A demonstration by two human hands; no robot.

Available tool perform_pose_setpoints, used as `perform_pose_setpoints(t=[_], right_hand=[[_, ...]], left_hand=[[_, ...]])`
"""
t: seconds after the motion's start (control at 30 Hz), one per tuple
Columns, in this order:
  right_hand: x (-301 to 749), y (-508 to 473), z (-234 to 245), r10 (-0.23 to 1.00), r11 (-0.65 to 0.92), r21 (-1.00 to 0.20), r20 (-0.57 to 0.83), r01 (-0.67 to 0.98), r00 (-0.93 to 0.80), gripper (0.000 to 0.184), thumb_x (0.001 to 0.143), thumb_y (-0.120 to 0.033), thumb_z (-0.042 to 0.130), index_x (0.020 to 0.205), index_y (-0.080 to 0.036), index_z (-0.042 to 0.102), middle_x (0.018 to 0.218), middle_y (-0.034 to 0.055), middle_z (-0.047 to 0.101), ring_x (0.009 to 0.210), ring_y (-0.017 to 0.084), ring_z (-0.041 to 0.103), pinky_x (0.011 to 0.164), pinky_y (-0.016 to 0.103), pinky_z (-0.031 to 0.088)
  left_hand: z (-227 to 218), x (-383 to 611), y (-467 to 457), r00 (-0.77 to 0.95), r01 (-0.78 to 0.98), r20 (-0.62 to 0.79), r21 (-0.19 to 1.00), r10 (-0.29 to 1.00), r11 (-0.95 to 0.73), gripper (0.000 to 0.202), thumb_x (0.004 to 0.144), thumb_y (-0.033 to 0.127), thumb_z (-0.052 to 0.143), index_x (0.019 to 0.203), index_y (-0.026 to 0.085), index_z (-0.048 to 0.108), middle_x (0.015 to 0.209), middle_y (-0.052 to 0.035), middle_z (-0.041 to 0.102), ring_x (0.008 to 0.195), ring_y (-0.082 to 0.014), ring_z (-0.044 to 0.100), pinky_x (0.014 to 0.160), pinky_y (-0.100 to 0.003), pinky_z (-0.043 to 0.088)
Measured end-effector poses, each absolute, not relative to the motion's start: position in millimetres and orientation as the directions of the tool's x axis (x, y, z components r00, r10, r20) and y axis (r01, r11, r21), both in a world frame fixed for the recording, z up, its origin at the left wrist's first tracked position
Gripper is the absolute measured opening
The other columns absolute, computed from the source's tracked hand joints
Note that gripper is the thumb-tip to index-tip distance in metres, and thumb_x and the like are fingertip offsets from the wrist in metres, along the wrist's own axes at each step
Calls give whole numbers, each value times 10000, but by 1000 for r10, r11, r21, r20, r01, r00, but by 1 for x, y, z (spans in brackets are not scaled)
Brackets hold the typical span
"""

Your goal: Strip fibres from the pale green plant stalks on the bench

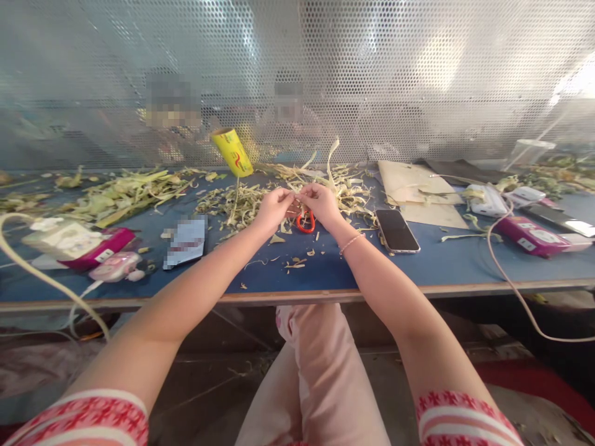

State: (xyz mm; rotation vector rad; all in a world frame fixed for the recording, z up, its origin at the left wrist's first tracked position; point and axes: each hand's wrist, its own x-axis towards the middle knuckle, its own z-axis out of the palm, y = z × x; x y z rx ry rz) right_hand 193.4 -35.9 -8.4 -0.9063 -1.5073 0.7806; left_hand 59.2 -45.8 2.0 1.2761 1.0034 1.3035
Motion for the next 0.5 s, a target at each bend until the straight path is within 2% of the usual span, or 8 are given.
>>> perform_pose_setpoints(t=[0.1,0.3,0.5], right_hand=[[194,-35,-10,874,484,-864,485,138,-29,234,676,-389,718,676,-197,584,580,-37,521,533,96,447,525,249,372],[188,-43,-6,838,527,-791,545,312,-34,135,729,-281,666,666,-195,583,611,-19,548,617,123,496,611,268,404],[180,-47,-4,784,577,-727,621,371,-2,129,736,-189,660,657,-193,558,682,-10,548,710,135,506,719,284,418]], left_hand=[[-2,60,-45,74,-68,187,981,980,-182,145,863,154,529,720,153,553,646,3,611,493,-103,572,586,-284,501],[-11,63,-42,24,-80,266,961,964,-264,147,862,142,501,720,173,524,649,30,562,529,-92,545,618,-265,492],[-14,61,-42,-70,190,429,892,900,-410,194,855,126,510,677,194,475,571,37,487,514,-98,453,590,-242,370]])
